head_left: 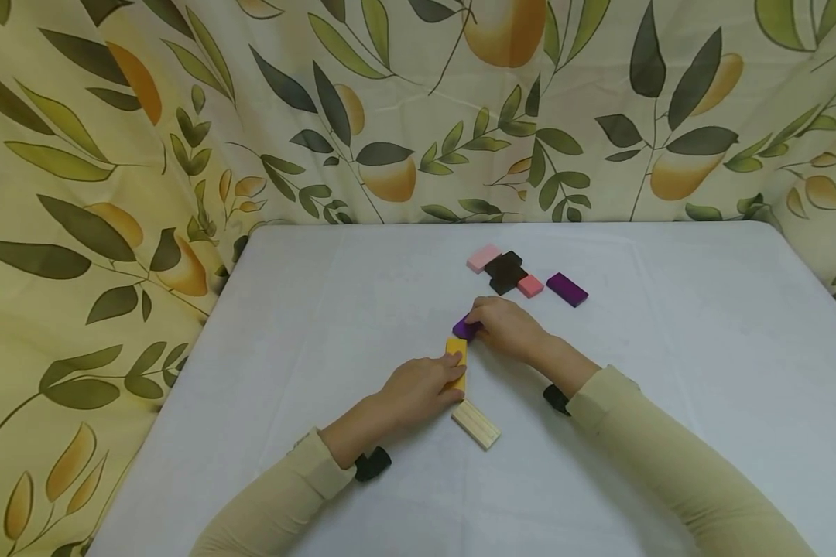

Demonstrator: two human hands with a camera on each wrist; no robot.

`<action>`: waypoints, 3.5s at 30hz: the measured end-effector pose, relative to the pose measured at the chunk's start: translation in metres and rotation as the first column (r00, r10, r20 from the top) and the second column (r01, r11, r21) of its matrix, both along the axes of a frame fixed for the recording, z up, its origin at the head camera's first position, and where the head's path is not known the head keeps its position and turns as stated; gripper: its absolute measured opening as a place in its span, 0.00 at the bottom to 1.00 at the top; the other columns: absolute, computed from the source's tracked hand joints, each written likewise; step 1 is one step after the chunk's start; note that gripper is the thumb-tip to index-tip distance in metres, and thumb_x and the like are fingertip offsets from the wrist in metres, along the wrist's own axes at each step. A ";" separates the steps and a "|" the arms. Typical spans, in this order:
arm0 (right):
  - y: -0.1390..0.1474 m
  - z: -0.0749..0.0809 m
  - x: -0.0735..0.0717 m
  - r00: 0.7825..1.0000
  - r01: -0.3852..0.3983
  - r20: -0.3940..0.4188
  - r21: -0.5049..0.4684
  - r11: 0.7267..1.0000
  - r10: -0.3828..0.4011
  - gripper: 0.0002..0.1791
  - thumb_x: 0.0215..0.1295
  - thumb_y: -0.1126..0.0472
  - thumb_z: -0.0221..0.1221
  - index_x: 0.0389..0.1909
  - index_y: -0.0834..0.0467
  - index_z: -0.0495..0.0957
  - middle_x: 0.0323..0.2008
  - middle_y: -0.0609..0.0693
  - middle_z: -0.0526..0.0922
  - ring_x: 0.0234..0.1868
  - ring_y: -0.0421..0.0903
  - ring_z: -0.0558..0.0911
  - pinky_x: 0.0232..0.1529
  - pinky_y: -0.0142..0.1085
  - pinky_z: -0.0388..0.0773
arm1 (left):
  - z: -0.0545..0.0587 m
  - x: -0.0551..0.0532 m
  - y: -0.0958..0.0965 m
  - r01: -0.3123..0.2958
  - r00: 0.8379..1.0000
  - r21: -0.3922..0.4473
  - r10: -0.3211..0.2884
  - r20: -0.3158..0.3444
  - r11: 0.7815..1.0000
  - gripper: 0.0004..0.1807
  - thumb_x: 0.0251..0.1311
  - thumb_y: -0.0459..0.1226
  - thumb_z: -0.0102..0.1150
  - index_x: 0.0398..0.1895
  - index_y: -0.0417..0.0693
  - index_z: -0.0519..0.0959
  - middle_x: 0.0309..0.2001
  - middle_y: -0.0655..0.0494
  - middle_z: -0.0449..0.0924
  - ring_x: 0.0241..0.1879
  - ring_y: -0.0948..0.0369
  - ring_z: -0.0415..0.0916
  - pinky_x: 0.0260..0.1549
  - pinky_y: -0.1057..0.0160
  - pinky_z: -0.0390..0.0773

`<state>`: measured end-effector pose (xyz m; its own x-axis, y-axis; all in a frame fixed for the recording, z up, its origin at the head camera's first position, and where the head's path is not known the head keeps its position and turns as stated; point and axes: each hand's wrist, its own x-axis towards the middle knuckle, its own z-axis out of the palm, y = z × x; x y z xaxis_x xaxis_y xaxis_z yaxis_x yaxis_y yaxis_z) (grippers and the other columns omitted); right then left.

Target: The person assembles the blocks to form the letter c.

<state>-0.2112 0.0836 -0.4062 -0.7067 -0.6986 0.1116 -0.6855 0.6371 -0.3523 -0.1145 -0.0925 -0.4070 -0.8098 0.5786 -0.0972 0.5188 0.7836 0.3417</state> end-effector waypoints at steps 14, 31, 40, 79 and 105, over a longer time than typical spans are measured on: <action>0.002 0.003 -0.005 0.989 0.055 0.143 -0.067 0.996 -0.045 0.12 0.50 0.76 0.60 0.38 0.68 0.82 0.37 0.58 0.81 0.43 0.54 0.78 0.49 0.45 0.73 | 0.005 0.004 0.000 0.007 0.999 -0.004 -0.008 -0.048 1.000 0.24 0.62 0.43 0.56 0.58 0.38 0.72 0.62 0.49 0.66 0.62 0.59 0.62 0.56 0.63 0.64; 0.005 0.003 -0.006 0.978 0.105 0.189 -0.107 0.989 -0.083 0.11 0.51 0.73 0.61 0.38 0.67 0.82 0.36 0.57 0.82 0.41 0.53 0.79 0.46 0.44 0.74 | 0.000 0.006 0.005 0.001 0.994 -0.059 -0.007 -0.112 0.998 0.22 0.62 0.43 0.55 0.56 0.42 0.74 0.61 0.51 0.68 0.60 0.60 0.64 0.52 0.63 0.69; 0.035 0.013 -0.013 0.950 0.255 0.224 -0.147 0.956 -0.219 0.12 0.54 0.71 0.60 0.41 0.67 0.80 0.42 0.60 0.81 0.48 0.57 0.76 0.50 0.50 0.71 | 0.005 0.009 0.001 0.053 0.999 0.064 -0.053 0.006 0.997 0.23 0.63 0.44 0.54 0.59 0.44 0.73 0.62 0.57 0.67 0.62 0.65 0.61 0.55 0.66 0.65; 0.111 0.005 -0.044 0.871 0.456 0.169 0.070 0.887 -0.461 0.18 0.59 0.65 0.59 0.44 0.76 0.76 0.42 0.70 0.78 0.42 0.62 0.75 0.47 0.54 0.68 | 0.003 0.022 0.007 0.390 0.918 -0.066 -0.393 -0.046 0.918 0.16 0.62 0.39 0.56 0.53 0.53 0.78 0.56 0.63 0.73 0.57 0.72 0.65 0.52 0.73 0.65; 0.112 0.008 0.018 0.919 0.362 0.141 0.071 0.929 -0.369 0.14 0.54 0.67 0.63 0.38 0.74 0.79 0.34 0.65 0.81 0.35 0.57 0.78 0.40 0.51 0.74 | 0.003 0.023 0.010 0.344 0.938 -0.045 -0.345 -0.012 0.938 0.16 0.61 0.38 0.56 0.53 0.54 0.78 0.55 0.65 0.74 0.56 0.72 0.66 0.52 0.72 0.66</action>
